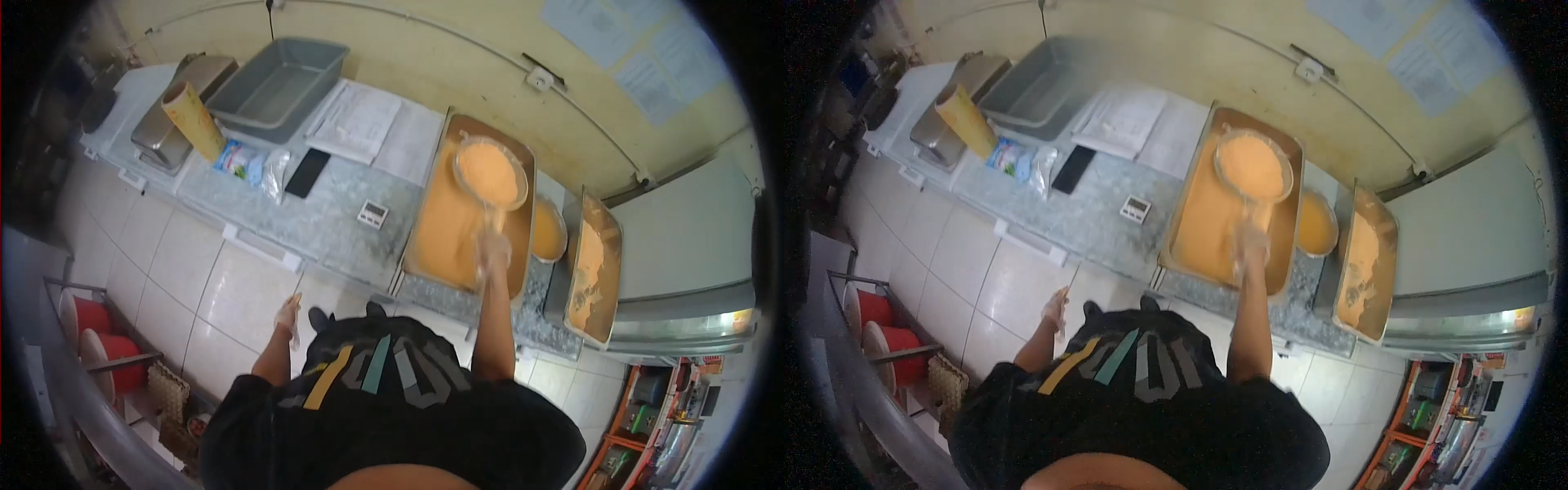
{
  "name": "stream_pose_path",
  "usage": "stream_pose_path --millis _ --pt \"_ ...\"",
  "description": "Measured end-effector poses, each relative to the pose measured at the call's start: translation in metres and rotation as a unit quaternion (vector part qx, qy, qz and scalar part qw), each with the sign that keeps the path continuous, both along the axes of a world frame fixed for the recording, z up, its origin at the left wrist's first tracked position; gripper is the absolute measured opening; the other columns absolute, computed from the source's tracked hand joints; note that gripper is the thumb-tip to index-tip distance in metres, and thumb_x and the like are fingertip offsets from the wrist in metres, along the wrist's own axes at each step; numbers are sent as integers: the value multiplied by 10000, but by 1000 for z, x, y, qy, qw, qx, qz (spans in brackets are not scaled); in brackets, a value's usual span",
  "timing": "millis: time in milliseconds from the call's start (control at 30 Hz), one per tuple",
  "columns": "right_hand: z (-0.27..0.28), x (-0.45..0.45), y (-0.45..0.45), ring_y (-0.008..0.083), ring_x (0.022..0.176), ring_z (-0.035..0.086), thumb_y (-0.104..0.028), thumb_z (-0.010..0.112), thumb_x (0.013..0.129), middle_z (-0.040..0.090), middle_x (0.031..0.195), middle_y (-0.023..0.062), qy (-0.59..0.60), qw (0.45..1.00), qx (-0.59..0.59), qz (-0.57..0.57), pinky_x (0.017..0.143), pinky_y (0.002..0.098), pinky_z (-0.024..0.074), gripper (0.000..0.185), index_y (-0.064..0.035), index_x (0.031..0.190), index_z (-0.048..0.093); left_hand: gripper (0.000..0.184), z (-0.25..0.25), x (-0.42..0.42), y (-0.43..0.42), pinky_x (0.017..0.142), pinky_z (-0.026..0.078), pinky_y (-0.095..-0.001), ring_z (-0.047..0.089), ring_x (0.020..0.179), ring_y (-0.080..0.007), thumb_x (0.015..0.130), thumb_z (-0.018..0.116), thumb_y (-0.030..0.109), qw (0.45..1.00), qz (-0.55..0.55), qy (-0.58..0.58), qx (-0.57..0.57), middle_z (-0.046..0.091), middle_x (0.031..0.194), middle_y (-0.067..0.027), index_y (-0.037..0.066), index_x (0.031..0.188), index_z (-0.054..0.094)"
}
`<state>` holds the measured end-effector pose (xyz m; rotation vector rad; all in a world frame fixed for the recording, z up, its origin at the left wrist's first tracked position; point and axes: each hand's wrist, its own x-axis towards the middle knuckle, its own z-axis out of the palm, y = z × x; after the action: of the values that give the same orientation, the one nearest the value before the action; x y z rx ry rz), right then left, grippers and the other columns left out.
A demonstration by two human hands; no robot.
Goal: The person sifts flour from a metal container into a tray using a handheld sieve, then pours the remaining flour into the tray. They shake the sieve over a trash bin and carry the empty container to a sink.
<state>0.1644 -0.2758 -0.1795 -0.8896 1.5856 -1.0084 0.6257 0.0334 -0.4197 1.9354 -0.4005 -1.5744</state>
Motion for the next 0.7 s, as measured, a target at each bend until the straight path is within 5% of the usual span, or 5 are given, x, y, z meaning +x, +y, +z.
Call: stream_pose_path --millis 200,267,367,567,700 --pt "18 21 22 160 399 450 -268 481 858 491 526 27 240 971 -8 10 351 319 332 245 -93 768 627 730 24 -17 10 880 281 -571 344 1170 -234 757 454 654 999 -20 6 31 438 1304 -24 240 1343 318" --pt "0 2 22 185 458 526 -276 474 857 568 587 76 664 700 -223 138 386 341 383 260 -97 808 655 735 14 -6 -15 859 299 -552 378 1118 -226 751 472 653 999 50 13 -19 464 1262 -33 233 1339 341" --pt "80 38 43 213 564 603 -255 465 862 644 719 139 336 938 34 84 436 375 434 265 -91 815 668 729 23 -17 -8 858 298 -555 381 1136 -233 740 504 646 999 39 -18 -22 450 1290 -38 237 1329 370" --pt "36 1 60 280 742 649 -196 432 874 649 789 171 646 667 -301 216 565 416 483 261 -71 855 660 727 8 -6 -13 813 326 -543 403 1037 -241 730 533 634 993 113 0 24 461 1235 -21 247 1325 373" --pt "58 26 51 298 854 642 -190 428 870 642 819 189 383 904 119 147 650 436 493 258 -53 932 638 710 19 -14 -4 826 323 -547 402 1053 -239 736 523 629 996 47 33 71 449 1245 1 250 1318 374"
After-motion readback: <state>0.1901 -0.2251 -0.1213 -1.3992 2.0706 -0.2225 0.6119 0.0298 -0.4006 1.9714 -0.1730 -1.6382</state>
